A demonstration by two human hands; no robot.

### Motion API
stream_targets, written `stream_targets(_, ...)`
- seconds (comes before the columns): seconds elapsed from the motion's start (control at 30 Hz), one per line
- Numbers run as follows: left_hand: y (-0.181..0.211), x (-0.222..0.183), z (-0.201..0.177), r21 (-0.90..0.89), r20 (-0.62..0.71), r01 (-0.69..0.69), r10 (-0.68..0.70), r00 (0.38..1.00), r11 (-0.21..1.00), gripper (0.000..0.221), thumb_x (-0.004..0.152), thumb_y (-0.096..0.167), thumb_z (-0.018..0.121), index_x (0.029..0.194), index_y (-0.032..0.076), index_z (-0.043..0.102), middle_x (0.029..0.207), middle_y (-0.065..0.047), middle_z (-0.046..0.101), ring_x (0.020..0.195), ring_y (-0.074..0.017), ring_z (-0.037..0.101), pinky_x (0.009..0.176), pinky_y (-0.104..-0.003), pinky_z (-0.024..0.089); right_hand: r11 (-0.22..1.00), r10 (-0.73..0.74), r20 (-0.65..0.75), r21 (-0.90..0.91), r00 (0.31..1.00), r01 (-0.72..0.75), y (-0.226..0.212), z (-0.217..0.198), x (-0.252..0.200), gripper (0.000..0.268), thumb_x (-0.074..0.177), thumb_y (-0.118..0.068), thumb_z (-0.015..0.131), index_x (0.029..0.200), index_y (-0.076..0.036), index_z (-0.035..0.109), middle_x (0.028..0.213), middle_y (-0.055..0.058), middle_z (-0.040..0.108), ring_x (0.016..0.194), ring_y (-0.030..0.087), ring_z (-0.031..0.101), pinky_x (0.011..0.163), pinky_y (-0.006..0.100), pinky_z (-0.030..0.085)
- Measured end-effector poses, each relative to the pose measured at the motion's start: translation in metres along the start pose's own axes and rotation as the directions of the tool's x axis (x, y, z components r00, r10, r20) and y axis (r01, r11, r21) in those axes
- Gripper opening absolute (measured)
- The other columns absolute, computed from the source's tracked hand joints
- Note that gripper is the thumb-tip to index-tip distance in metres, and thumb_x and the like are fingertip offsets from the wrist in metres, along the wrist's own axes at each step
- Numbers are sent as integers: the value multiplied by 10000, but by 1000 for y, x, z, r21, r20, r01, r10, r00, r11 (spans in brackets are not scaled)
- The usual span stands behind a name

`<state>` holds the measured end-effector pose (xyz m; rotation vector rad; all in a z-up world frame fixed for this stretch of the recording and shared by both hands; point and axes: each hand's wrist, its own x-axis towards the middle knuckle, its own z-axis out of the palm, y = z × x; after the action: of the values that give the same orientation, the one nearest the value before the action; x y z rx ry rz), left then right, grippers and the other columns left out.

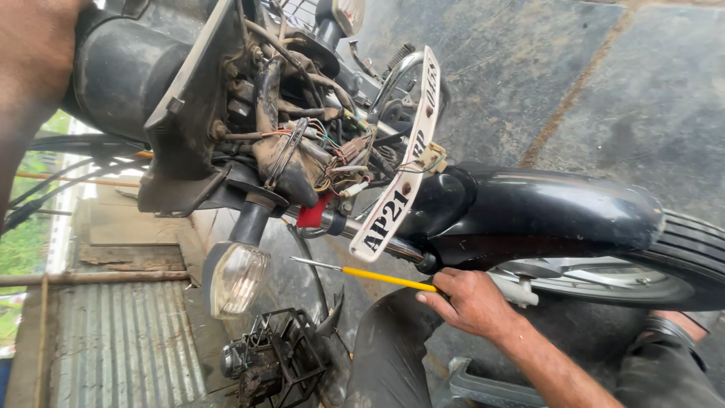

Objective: Repairing the electrical components and headlight assembly of a motorcycle.

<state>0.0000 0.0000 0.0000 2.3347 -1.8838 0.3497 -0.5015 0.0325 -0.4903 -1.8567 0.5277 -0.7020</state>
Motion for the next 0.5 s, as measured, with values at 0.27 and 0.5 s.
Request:
stream_targets(0.27,-5,-11,-8,105,-6,-31,32,999,994,246,1092,246,606,1101,13,684,927,-119,676,744,-193,673,638,-357,578,999,26,66,-33,997,-24,-2,-6,-3,318,867,-356,722,782,-57,653,704,121,654,625,355,653,541,493,514)
stream_targets(0.5,-5,-14,-3,146,-28,-52,57,998,988,240,1097,232,604,1085,7,686,914,-113,671,739,-193,666,631,-358,568,990,143,211,-38,967,-138,-13,-21,2,265,854,-375,734,868,-110,718,726,74,675,579,260,680,517,431,537)
